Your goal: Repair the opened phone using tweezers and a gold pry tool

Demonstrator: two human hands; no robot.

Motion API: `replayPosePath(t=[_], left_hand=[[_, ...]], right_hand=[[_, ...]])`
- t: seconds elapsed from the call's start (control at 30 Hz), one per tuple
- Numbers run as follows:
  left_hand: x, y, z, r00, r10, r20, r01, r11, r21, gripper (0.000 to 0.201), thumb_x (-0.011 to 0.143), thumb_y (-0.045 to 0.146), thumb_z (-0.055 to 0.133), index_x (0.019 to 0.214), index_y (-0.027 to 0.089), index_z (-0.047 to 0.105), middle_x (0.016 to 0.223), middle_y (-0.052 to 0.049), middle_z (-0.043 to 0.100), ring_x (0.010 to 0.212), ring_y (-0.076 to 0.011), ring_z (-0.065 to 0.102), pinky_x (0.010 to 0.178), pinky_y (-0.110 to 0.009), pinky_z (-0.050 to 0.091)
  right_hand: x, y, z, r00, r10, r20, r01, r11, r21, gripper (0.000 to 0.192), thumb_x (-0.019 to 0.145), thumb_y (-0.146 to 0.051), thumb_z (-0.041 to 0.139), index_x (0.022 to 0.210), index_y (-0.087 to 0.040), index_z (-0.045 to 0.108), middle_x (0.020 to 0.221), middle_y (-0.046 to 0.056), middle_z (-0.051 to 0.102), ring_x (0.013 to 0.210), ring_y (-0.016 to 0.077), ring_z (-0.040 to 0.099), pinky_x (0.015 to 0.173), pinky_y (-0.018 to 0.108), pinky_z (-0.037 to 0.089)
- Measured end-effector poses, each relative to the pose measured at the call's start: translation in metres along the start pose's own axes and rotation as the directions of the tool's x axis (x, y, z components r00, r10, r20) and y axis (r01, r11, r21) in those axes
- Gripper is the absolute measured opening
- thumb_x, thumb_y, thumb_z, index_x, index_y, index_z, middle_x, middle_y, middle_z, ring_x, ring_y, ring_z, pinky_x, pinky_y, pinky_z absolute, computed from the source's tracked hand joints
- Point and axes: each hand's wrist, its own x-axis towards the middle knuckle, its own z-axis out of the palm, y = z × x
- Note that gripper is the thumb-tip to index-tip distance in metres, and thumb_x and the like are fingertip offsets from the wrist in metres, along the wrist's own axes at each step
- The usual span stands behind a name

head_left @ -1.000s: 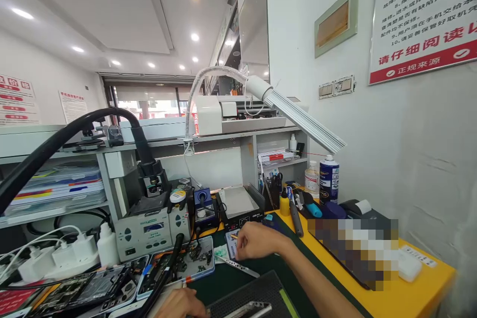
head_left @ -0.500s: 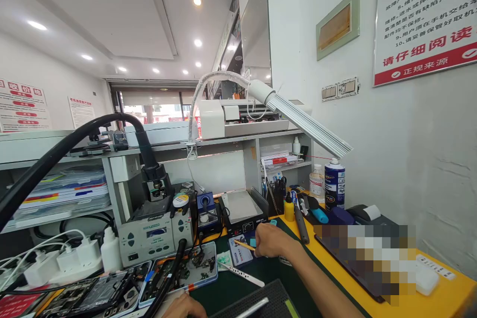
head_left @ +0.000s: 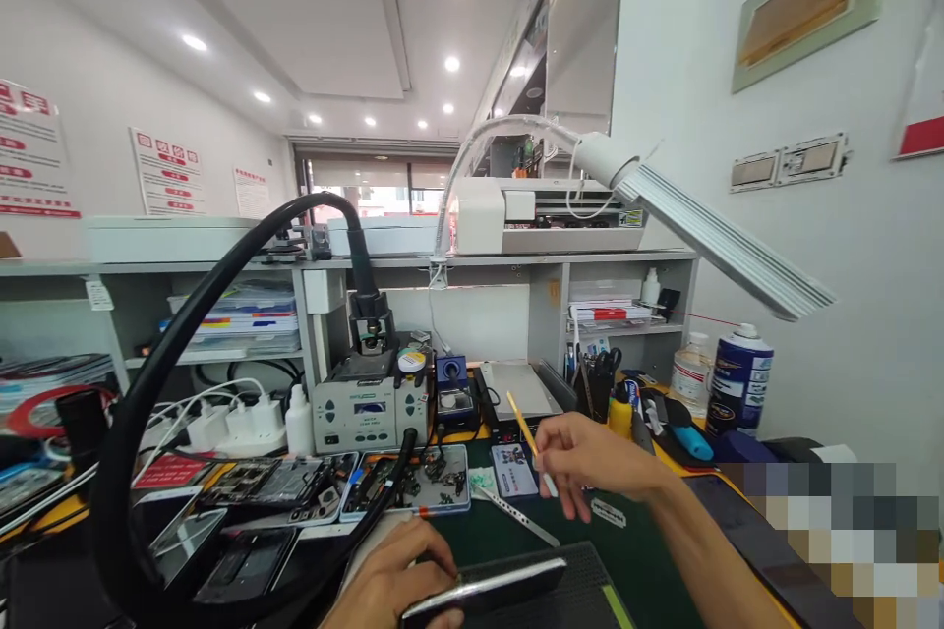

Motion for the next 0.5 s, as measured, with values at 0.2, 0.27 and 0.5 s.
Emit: replayPosePath(t=[0.2,0.27,0.5], left_hand=[[0.002,0.002,-0.003,1.0,-0.006,0.024,0.006,1.0,-0.013,0.008,0.097,0.022,0.064,0.092,0.023,0.07,0.1,-0.005,0.072,0.092,-0.0201,0.068,0.082,-0.03,0.054],[0.002,0.001,-0.003,1.0,-0.004,0.03,0.005,1.0,-0.016,0.008,0.097,0.023,0.063,0.093,0.023,0.07,0.101,-0.006,0.073,0.094,-0.0211,0.069,0.081,-0.03,0.055],[0.0,0.0,0.0,1.0,-0.019,0.022,0.019,1.0,-0.006,0.008,0.096,0.022,0.061,0.093,0.022,0.068,0.101,-0.006,0.07,0.097,-0.0225,0.068,0.088,-0.033,0.056]], right_hand=[[0.012,-0.02,0.058,0.965,-0.25,-0.079,0.262,0.901,0.345,0.056,0.085,-0.07,0.074,0.094,-0.022,0.047,0.086,0.0,0.07,0.066,0.0154,0.073,0.062,0.03,0.06],[0.014,-0.023,0.078,0.954,-0.287,-0.091,0.3,0.879,0.372,0.057,0.084,-0.069,0.078,0.092,-0.021,0.049,0.086,0.001,0.07,0.066,0.0158,0.073,0.064,0.032,0.06],[0.005,-0.028,0.117,0.939,-0.316,-0.134,0.343,0.861,0.375,0.043,0.091,-0.054,0.079,0.094,-0.019,0.055,0.08,-0.001,0.066,0.071,0.0142,0.067,0.072,0.031,0.057]])
